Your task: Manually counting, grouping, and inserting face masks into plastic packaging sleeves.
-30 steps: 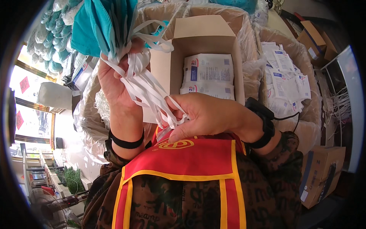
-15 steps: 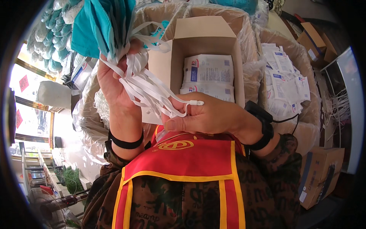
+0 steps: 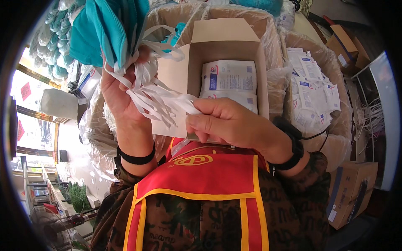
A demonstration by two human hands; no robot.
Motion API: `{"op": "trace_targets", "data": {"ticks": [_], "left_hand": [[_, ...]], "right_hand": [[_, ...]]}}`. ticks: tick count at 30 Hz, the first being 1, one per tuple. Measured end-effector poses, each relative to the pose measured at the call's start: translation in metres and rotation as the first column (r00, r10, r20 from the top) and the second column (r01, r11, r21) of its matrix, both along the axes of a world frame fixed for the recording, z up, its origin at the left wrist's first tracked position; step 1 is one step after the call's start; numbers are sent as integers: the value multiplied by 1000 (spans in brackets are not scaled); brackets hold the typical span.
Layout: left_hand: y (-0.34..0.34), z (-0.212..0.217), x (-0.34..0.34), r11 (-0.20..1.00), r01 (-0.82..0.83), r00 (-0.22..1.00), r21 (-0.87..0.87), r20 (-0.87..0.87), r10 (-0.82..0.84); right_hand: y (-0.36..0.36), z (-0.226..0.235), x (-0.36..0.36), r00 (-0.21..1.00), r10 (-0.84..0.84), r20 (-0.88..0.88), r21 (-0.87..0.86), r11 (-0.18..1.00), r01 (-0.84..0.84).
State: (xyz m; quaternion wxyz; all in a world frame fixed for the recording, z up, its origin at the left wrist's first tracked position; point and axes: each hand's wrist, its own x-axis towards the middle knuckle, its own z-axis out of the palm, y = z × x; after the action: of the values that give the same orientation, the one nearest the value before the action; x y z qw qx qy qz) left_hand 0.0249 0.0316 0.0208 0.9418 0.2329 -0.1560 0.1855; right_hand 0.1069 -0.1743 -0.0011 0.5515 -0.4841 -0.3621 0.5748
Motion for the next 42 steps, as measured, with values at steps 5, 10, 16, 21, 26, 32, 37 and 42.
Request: {"op": "trace_targets", "data": {"ticks": [5, 10, 16, 21, 26, 32, 37, 42], "left_hand": [[-1, -2, 0, 999, -23, 1000, 28, 8, 23], [-10, 3, 0, 991, -128, 990, 32, -51, 129], [-12, -1, 1, 991, -125, 992, 39, -20, 125], [-22, 1, 0, 993, -116, 992, -10, -52, 115], [-28, 4, 0, 972, -236, 956, 2, -179, 233], [-23, 4, -6, 964, -227, 930, -138, -325, 172], [-24, 10, -2, 976, -184, 967, -119, -202, 157], [3, 7, -19, 976, -214, 971, -42, -123, 207]], "right_hand": [[-6, 6, 7, 920, -180, 348, 167, 978, 128], [-5, -12, 9, 837, -347, 423, 240, 934, 266], [4, -14, 8, 698, -454, 553, 289, 891, 351], [14, -36, 14, 817, -309, 487, 192, 950, 246], [29, -40, 18, 889, -223, 400, 104, 975, 198], [45, -30, -3, 970, -223, 95, -94, 968, 232], [42, -32, -3, 924, -201, 327, -135, 957, 256], [22, -17, -4, 872, -197, 449, -202, 928, 314]]}}
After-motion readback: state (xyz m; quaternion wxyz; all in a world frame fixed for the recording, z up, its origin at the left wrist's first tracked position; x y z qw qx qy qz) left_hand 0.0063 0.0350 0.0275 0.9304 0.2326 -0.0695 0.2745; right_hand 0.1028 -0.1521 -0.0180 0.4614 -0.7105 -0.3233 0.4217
